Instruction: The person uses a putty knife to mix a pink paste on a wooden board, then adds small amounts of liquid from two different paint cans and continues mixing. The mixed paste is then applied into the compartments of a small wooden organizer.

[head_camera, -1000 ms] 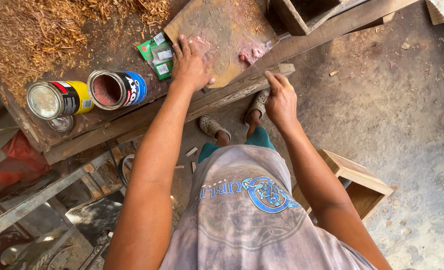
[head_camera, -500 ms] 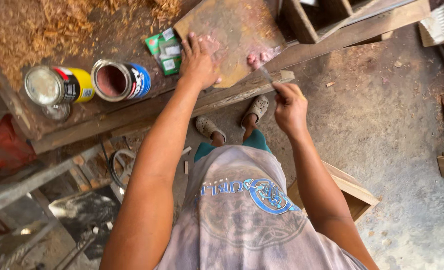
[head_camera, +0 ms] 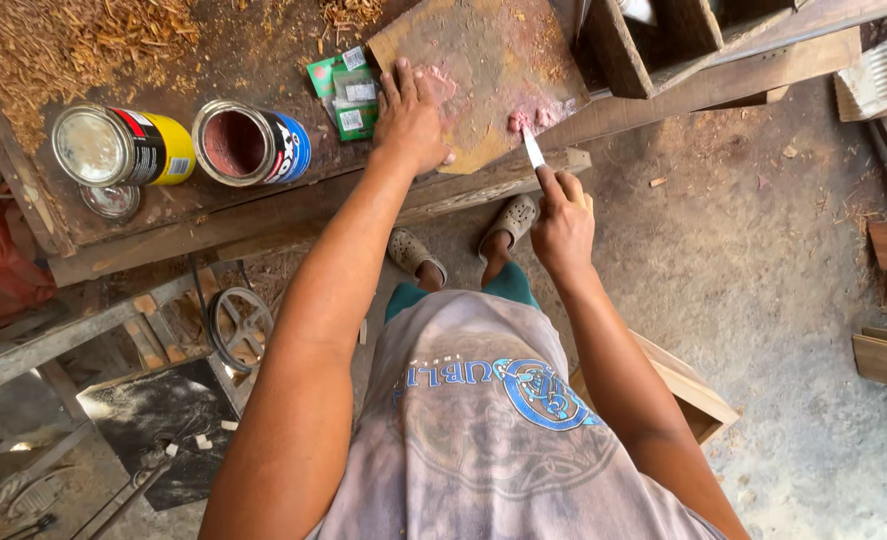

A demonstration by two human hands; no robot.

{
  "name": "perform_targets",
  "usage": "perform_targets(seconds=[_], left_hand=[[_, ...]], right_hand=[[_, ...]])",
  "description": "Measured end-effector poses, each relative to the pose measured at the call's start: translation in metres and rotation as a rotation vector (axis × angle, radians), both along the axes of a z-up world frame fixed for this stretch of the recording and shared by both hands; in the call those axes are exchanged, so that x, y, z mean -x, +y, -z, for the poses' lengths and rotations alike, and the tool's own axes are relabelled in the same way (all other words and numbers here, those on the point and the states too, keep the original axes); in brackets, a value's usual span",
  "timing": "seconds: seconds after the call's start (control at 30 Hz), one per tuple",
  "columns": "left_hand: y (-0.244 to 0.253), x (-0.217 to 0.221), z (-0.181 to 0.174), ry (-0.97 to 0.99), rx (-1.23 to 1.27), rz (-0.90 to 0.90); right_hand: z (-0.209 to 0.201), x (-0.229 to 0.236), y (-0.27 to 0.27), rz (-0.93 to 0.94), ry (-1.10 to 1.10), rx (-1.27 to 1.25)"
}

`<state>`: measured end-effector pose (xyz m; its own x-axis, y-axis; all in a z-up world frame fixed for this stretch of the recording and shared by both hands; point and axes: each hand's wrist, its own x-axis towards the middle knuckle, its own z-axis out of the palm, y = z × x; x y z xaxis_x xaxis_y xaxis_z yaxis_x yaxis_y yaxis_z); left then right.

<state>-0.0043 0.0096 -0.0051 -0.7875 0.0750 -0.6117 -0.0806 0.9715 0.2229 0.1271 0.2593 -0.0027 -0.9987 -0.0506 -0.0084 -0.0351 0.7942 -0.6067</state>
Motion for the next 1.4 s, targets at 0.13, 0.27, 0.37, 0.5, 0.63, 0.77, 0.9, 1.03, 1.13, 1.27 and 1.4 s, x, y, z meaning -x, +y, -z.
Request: perform_targets(seconds=[0.13, 0.27, 0.37, 0.5, 0.63, 0.77, 0.9, 1.03, 1.13, 1.27, 1.4], left_hand=[[-0.004, -0.003, 0.013, -0.022, 0.003, 0.007], [-0.003, -0.003, 0.032, 0.08, -0.003, 0.029], [-0.003, -0.004, 0.036, 0.211, -0.109, -0.084], [-0.008, -0.014, 0.02, 0.173, -0.028, -0.043], [-0.033, -0.035, -0.023, 0.461, -0.359, -0.014], [-0.122, -0.09, -0.077, 0.753, -0.763, -0.074], [-0.281, -0.14, -0.101, 1.112, -0.666, -0.473], [-0.425, -0.159, -0.056, 0.904, -0.271, -1.085], [-0.469, -0.175, 0.001, 0.764, -0.009, -0.902], [-0.47, -0.183, 0.043, 0.493, 0.045, -0.866], [-0.462, -0.176, 0.018, 0.247, 0.079, -0.921]], right_hand=[[-0.003, -0.009, -0.002, -0.008, -0.065, -0.197], [-0.016, -0.005, 0.012, -0.018, -0.072, -0.246], [-0.024, -0.006, 0.015, -0.051, 0.026, -0.098], [-0.03, -0.011, 0.017, -0.08, 0.043, -0.076], [-0.048, -0.018, 0.032, -0.022, -0.007, 0.041], [-0.056, -0.034, 0.041, 0.017, -0.067, -0.095], [-0.049, -0.058, 0.043, 0.045, -0.14, -0.204], [-0.031, -0.085, 0.021, 0.011, -0.163, -0.233], [-0.021, -0.096, -0.001, -0.03, -0.11, -0.201], [-0.017, -0.123, -0.022, 0.056, -0.22, -0.21], [-0.013, -0.138, -0.036, 0.054, -0.231, -0.244]])
